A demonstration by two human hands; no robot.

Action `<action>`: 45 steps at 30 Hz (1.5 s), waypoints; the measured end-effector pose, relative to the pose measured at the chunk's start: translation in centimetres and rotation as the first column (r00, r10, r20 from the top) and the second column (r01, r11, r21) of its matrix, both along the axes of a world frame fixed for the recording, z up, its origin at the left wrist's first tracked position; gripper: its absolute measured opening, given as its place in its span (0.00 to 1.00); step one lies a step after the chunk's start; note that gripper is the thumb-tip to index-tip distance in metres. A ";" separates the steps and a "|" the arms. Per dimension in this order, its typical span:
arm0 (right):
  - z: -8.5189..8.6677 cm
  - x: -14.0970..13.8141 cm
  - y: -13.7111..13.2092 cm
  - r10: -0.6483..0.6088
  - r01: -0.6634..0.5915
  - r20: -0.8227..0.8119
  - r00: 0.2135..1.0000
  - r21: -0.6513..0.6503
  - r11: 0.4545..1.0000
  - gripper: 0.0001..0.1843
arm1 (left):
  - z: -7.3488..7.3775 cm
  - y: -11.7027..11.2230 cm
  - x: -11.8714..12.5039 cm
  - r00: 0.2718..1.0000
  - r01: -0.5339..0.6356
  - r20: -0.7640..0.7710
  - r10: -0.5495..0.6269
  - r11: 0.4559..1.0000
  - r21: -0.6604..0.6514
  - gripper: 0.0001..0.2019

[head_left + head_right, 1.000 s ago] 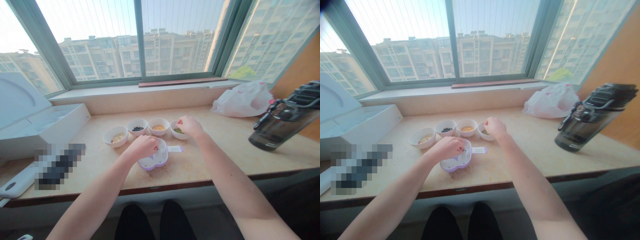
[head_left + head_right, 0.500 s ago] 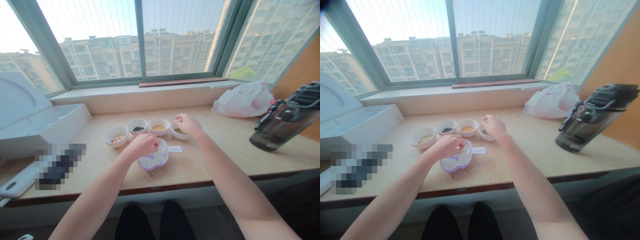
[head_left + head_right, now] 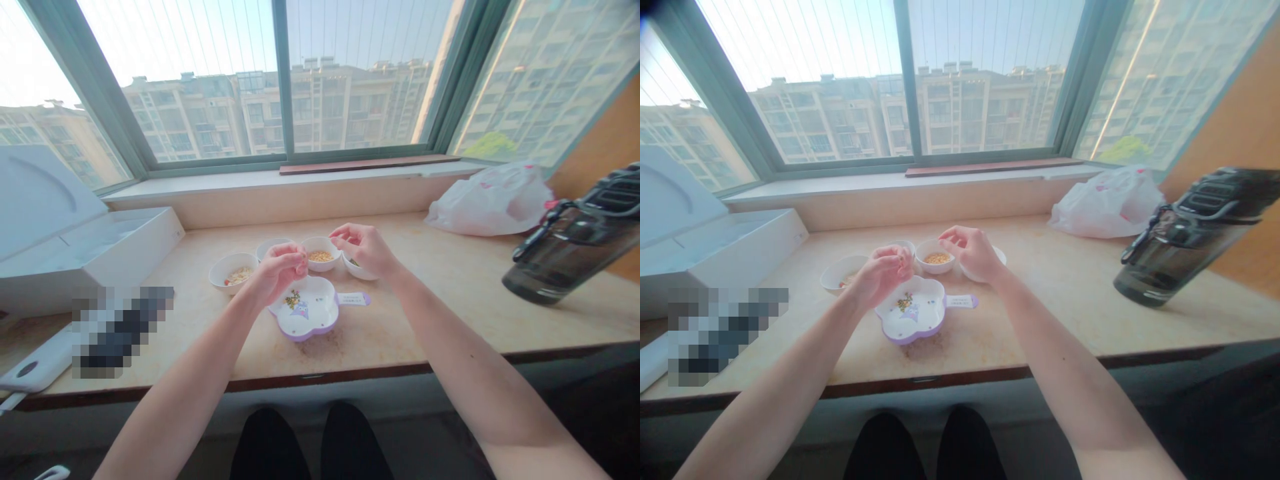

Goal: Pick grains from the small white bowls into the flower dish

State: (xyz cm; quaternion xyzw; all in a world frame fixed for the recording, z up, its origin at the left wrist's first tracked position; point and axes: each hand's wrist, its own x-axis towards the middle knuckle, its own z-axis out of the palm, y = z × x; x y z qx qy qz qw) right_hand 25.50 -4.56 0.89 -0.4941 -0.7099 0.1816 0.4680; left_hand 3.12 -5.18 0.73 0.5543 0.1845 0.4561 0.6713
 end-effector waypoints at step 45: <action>-0.7 -1.1 -0.4 0.425 -0.569 -0.465 0.776 -0.227 0.791 0.29 | -1.6 0.2 0.8 0.270 0.538 -0.823 0.500 0.630 0.560 0.11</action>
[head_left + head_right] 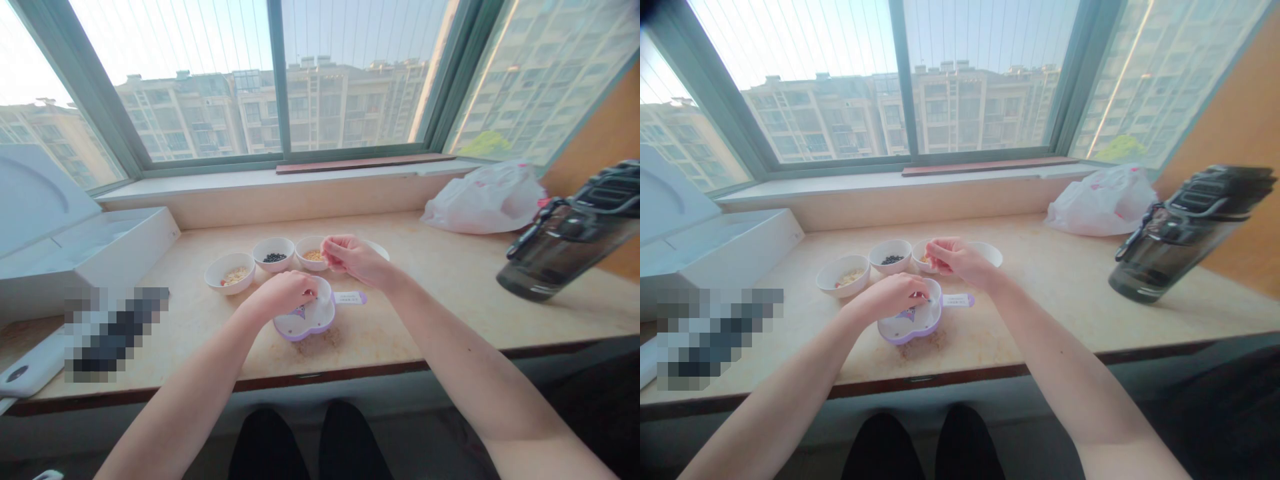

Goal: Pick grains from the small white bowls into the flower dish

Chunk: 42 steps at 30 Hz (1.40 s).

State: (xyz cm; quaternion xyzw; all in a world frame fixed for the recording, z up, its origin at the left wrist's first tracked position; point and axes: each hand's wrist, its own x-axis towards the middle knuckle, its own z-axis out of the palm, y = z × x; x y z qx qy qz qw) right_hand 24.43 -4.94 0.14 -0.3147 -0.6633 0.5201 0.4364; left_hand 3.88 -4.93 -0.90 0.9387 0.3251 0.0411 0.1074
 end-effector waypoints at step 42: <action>0.4 4.1 2.1 -0.760 0.528 0.471 0.447 0.547 0.649 0.08 | 1.8 -0.6 -0.4 0.572 0.412 0.650 0.501 0.509 -0.756 0.20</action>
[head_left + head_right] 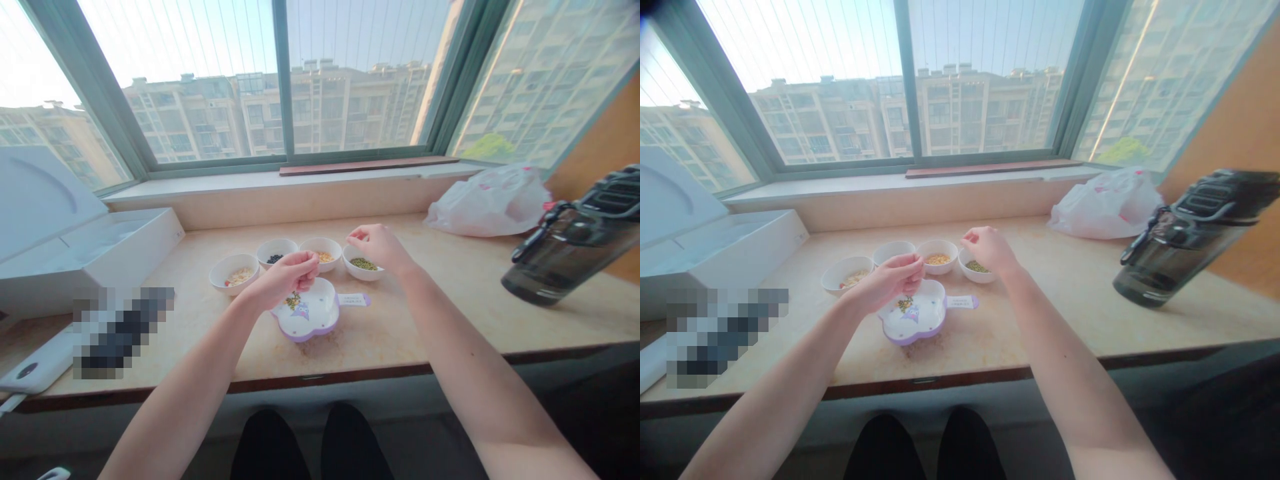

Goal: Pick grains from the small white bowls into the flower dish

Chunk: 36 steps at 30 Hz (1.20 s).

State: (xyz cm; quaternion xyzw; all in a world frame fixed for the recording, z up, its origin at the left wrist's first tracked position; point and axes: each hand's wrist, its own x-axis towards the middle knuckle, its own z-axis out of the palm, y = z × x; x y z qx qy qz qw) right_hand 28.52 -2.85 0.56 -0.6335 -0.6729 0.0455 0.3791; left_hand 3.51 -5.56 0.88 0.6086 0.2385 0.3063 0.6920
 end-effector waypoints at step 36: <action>0.2 -1.6 -0.6 -0.016 0.016 -0.038 0.999 0.004 1.000 0.10 | 0.1 1.0 -1.0 0.764 -0.243 -0.400 0.506 0.800 0.548 0.13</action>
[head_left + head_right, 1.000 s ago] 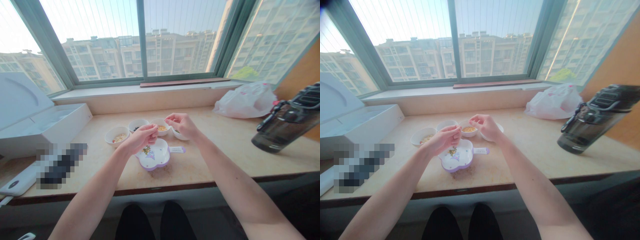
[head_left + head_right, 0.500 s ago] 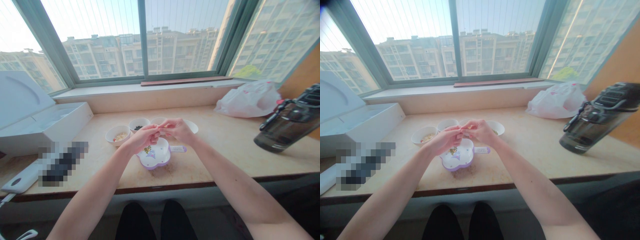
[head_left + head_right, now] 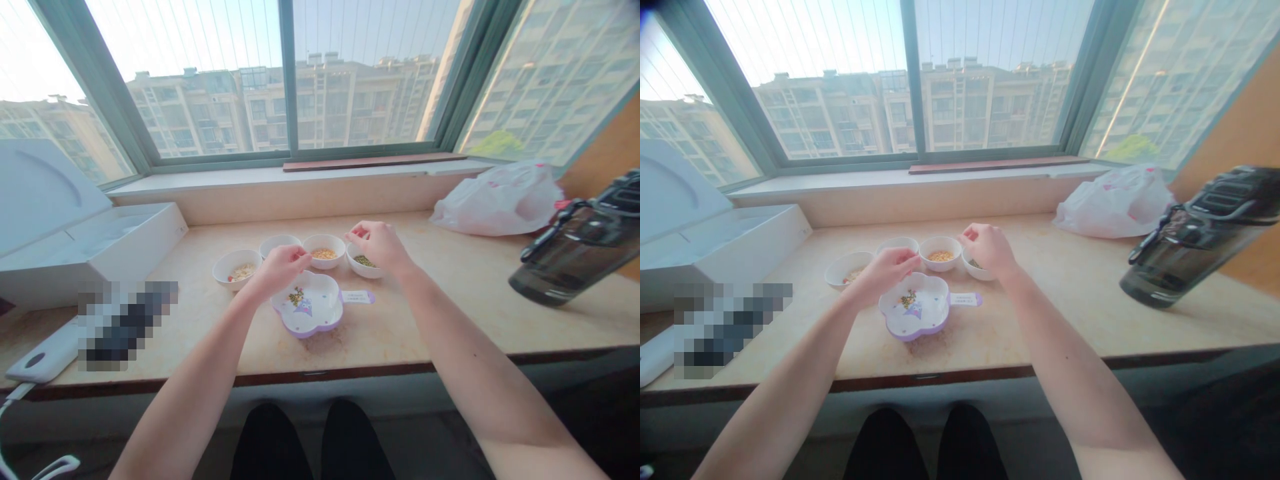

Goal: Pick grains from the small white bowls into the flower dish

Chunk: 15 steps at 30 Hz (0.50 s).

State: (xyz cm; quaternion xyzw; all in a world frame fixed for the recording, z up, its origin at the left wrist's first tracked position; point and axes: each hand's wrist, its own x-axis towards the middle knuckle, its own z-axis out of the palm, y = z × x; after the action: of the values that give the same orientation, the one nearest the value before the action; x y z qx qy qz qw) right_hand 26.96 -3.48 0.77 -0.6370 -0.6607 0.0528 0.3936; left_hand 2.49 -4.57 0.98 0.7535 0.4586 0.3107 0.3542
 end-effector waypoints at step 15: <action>-0.7 1.2 0.4 -0.093 0.281 0.423 0.901 -0.407 0.869 0.12 | -0.5 -0.9 -0.4 0.364 0.590 -0.911 -0.194 0.805 0.065 0.16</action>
State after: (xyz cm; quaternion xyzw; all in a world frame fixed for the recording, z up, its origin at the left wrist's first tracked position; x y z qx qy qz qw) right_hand 28.15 -3.08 0.05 -0.7713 -0.6279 0.0403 0.0958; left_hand 2.08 -5.51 0.46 0.9436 0.3035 -0.1306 -0.0197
